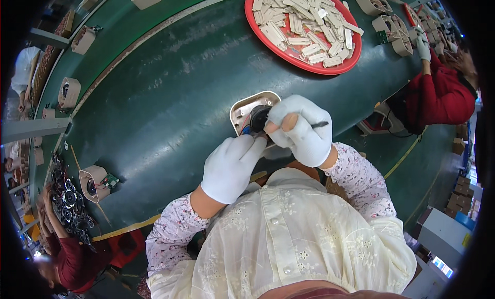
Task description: Assembling small electronic components into plastic housings on a factory production line.
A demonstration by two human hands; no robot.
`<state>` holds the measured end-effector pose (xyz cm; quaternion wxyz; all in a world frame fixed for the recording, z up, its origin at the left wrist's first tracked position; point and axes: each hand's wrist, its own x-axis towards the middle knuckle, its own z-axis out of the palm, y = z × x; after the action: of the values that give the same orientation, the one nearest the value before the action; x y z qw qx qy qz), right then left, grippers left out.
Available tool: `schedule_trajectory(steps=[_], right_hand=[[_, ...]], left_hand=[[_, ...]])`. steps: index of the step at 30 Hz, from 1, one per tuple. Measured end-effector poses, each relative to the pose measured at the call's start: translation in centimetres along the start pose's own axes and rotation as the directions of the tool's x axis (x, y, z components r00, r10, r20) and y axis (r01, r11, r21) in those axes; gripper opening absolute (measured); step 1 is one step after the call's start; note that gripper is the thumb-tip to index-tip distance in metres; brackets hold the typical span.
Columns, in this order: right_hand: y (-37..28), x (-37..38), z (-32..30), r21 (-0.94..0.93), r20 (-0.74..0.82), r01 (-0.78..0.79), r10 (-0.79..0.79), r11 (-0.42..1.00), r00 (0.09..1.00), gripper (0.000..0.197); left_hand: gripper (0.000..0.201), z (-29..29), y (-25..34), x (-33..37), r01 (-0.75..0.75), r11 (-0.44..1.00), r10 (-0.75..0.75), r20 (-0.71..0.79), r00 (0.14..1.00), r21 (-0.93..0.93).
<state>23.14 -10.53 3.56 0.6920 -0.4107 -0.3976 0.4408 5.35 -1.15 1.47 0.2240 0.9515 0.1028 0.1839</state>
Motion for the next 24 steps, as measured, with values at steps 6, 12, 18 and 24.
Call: schedule_trajectory(steps=[6,12,18,24], right_hand=[[-0.6,-0.1,0.5,-0.139,-0.023,0.0,-0.003,0.99,1.0,0.025],[-0.7,0.0,0.1,-0.157,0.042,-0.009,0.016,0.988,0.999,0.023],[-0.3,-0.2,-0.3,-0.273,0.081,0.126,-0.108,0.954,0.991,0.022],[-3.0,-0.5,-0.7,-0.308,-0.143,0.092,-0.142,0.947,0.979,0.02]], left_hand=[[0.039,-1.0,-0.3,0.3,0.051,0.995,-0.052,-0.006,0.999,-0.088],[0.056,-3.4,-2.3,2.8,0.065,0.988,-0.017,0.315,0.949,-0.143],[0.061,-2.9,-4.4,3.1,-0.125,0.972,0.181,0.294,0.939,-0.199],[0.051,-2.4,-2.6,1.5,-0.189,0.982,0.186,0.181,0.966,-0.005]])
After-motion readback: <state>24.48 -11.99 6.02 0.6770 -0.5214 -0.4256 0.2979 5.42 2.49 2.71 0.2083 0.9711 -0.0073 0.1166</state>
